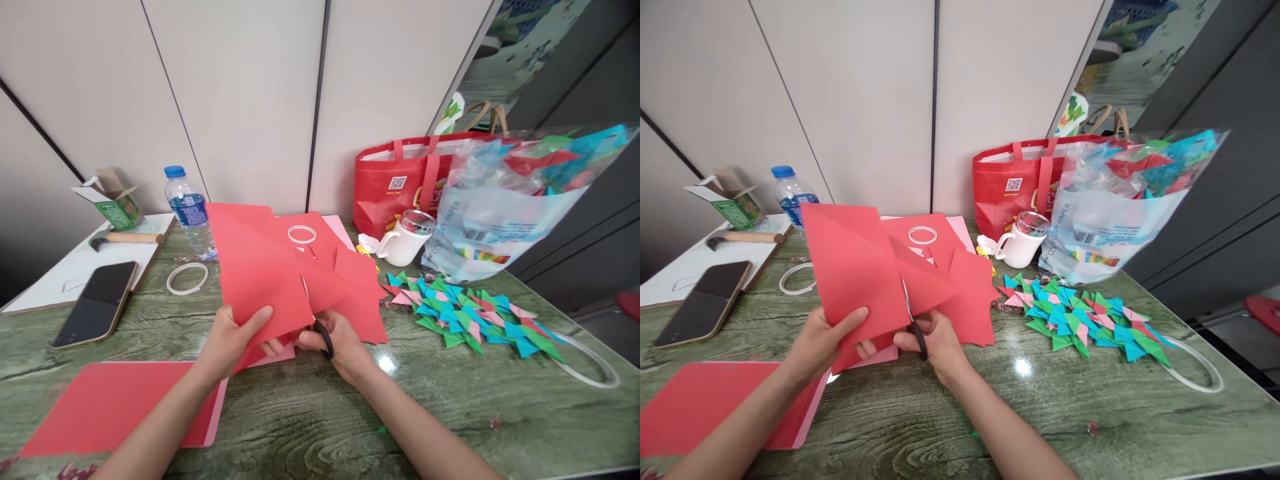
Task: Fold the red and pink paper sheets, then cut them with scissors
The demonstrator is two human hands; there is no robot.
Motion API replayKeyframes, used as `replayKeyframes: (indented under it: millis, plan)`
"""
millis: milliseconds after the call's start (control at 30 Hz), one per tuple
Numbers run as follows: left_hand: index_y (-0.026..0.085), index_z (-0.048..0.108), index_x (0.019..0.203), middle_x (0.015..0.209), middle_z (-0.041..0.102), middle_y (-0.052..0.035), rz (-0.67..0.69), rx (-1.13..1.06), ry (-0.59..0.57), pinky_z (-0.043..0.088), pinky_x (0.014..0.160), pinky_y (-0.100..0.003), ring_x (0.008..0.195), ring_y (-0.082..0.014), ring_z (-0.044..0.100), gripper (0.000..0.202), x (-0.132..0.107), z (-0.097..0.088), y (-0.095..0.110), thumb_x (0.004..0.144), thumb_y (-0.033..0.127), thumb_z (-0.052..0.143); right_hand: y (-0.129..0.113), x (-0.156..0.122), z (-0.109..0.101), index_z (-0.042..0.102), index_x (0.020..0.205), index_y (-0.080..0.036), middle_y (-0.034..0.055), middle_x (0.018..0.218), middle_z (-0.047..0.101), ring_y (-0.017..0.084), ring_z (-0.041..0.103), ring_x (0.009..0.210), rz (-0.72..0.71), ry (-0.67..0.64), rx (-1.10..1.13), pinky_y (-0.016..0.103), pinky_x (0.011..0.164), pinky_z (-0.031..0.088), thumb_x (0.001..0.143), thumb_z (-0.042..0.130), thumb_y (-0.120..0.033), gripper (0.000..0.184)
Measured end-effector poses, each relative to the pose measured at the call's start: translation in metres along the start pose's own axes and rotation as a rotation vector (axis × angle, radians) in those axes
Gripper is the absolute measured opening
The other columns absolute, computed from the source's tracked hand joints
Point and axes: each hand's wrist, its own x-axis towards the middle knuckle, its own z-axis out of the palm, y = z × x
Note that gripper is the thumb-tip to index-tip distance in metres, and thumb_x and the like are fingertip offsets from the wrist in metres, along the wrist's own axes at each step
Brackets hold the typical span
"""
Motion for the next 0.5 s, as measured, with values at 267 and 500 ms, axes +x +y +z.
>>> replayKeyframes:
  millis: [267,500]
  plan:
    - [0.022,0.067,0.088,0.098,0.071,-0.0023,0.17,-0.296,0.259,0.055,0.072,-0.026,0.088,-0.0227,0.065,0.031,0.004,-0.029,0.017,0.059,0.027,0.076,-0.012,0.004,-0.013,0.057,0.082,-0.018,0.0005,0.073,0.065,0.016,0.064,0.069,0.035,-0.117,0.186,0.032,0.072,0.049,0.06,0.076,-0.035,0.034]
    - [0.021,0.067,0.091,0.092,0.072,-0.006,0.038,-0.122,-0.039,0.055,0.069,-0.028,0.083,-0.0223,0.066,0.034,-0.004,-0.035,0.014,0.059,0.021,0.076,-0.013,0.014,-0.027,0.063,0.09,-0.019,0.0068,0.082,0.07,0.021,0.064,0.08,0.046,-0.077,0.47,0.043,0.086,0.046,0.075,0.058,-0.049,0.034]
